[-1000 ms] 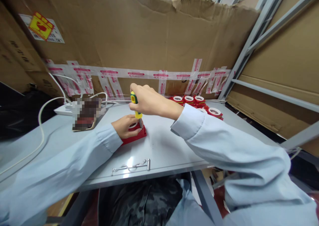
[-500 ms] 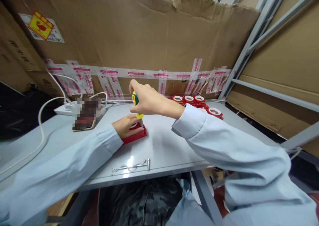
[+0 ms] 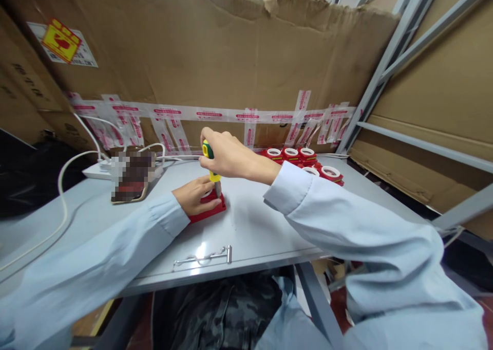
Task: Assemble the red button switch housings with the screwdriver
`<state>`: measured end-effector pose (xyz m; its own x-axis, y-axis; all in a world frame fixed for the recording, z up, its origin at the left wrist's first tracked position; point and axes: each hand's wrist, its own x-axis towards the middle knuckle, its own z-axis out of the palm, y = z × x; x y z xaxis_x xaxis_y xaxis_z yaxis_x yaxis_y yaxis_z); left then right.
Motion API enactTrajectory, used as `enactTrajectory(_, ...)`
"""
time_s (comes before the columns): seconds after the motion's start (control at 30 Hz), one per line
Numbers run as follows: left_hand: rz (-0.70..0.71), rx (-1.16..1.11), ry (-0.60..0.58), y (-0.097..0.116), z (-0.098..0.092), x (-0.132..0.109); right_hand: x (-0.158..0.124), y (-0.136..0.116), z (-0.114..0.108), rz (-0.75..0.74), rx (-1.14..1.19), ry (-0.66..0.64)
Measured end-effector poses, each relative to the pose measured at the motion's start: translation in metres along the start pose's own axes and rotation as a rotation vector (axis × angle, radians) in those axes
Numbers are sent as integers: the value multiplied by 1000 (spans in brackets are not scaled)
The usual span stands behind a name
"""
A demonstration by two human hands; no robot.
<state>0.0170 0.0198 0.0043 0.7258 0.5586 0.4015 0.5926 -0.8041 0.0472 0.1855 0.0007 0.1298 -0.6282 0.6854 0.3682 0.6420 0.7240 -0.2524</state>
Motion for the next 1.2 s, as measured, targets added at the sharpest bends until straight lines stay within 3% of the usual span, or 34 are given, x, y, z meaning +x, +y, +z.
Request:
enactTrajectory(0.13, 54, -162, 19, -1, -1, 0, -1, 1, 0, -19, 18, 3)
enactTrajectory(0.23, 8, -226, 27, 1, -3, 0, -2, 1, 0, -22, 32, 11)
enactTrajectory(0.77, -36, -196, 13, 2, 0, 3, -2, 4, -3, -5, 54, 32)
enactTrajectory(1.03, -62, -279, 20, 6, -10, -1, -6, 2, -19, -33, 55, 136)
enactTrajectory(1.2, 4, -318, 115, 9, -19, -5, -18, -1, -23, -41, 119, 217)
